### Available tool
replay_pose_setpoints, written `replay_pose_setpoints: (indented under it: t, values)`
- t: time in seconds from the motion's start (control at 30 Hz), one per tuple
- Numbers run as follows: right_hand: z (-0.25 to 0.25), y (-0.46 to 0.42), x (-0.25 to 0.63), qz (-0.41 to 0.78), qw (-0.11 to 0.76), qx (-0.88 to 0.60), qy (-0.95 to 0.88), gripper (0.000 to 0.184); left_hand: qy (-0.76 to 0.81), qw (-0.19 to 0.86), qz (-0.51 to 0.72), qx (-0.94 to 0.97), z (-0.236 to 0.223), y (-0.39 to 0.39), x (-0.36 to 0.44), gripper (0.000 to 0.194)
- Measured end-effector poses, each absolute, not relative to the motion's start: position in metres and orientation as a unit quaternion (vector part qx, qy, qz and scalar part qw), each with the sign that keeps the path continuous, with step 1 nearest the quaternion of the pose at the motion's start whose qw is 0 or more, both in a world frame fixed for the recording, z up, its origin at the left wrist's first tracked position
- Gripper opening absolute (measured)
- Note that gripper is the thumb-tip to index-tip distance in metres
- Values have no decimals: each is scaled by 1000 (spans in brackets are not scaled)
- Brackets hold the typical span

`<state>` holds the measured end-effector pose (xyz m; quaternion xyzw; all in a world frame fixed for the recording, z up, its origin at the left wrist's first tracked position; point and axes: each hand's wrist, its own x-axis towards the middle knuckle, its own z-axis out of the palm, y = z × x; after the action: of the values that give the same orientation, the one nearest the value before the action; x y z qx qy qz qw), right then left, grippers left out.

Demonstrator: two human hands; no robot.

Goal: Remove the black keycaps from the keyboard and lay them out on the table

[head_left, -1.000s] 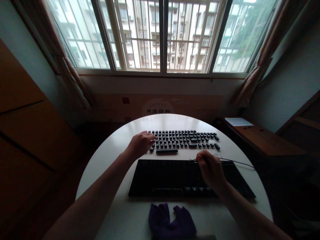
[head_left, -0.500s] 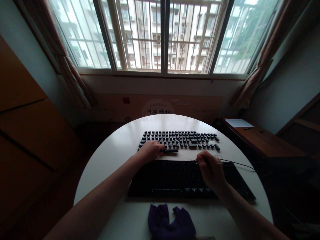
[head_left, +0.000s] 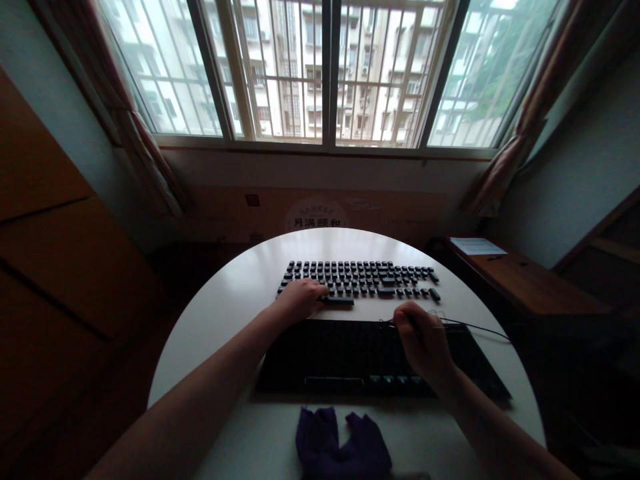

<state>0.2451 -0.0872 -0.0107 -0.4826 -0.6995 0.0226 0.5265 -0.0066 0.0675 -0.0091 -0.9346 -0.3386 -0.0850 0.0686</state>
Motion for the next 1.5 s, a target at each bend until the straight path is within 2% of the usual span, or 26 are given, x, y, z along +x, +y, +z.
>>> replay_pose_setpoints:
  t: [1.17, 1.37, 1.5]
  values:
    - [-10, -88, 246, 25, 526, -489, -695, 18, -329, 64, -98, -937, -11, 70, -8, 17]
    - [-9, -89, 247, 28, 531, -491, -690, 18, -345, 83, -155, -922, 1, 62, -11, 11]
    - [-9, -89, 248, 41, 537, -488, -687, 17, -363, 112, -219, -899, 23, 42, -8, 19]
